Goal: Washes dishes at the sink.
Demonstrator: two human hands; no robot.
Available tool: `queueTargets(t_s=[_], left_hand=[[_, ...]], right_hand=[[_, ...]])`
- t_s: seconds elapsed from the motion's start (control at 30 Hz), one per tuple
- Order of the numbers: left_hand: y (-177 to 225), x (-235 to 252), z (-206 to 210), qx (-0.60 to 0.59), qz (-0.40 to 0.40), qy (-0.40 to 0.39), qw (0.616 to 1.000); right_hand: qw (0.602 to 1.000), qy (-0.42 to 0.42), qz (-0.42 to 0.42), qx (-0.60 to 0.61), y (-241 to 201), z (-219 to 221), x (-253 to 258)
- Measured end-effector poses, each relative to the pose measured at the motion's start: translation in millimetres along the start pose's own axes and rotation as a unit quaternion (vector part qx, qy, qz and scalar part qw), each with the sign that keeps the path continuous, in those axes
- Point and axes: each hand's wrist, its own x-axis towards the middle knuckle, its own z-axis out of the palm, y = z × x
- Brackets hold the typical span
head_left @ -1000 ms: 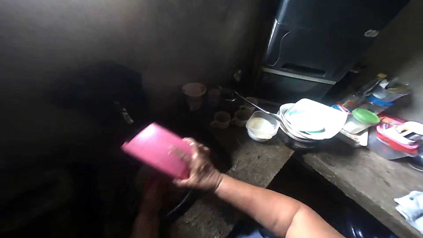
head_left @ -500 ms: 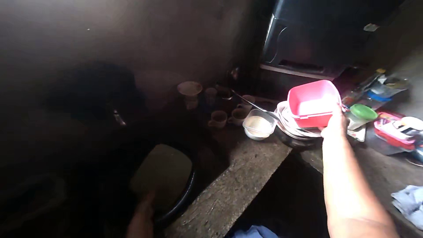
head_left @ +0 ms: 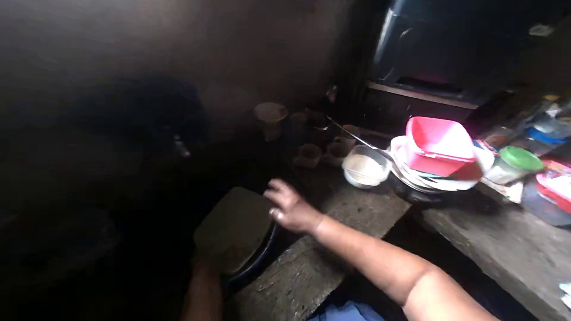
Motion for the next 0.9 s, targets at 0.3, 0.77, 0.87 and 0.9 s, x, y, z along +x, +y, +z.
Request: queueTargets(t_s=[0.3,0.77,0.87,0.9], left_hand=[[-2.3,-6.9,0.6,-0.352,-0.071,0.038,0.932],[11.9,-12.1,-5.4,-0.323,-0.063,0.158,0.931],[13.4,-13.8,-5.5,-0.303,-0.061,0.154,0.939],[15.6,-13.3,-7.2,-0.302,-0.066,0.158,0.938]], right_hand=[[0.952,-0.260,0.075,-0.143,-14.3,148.7,84.0],[0.911,-0.386,0.069,-0.126,-13.8,124.1,49.3],[0.919,-0.328,0.126,-0.178,-17.4,131.1,69.5],[0.929,-0.316,0.109,-0.157,-22.8,142.6,66.2]])
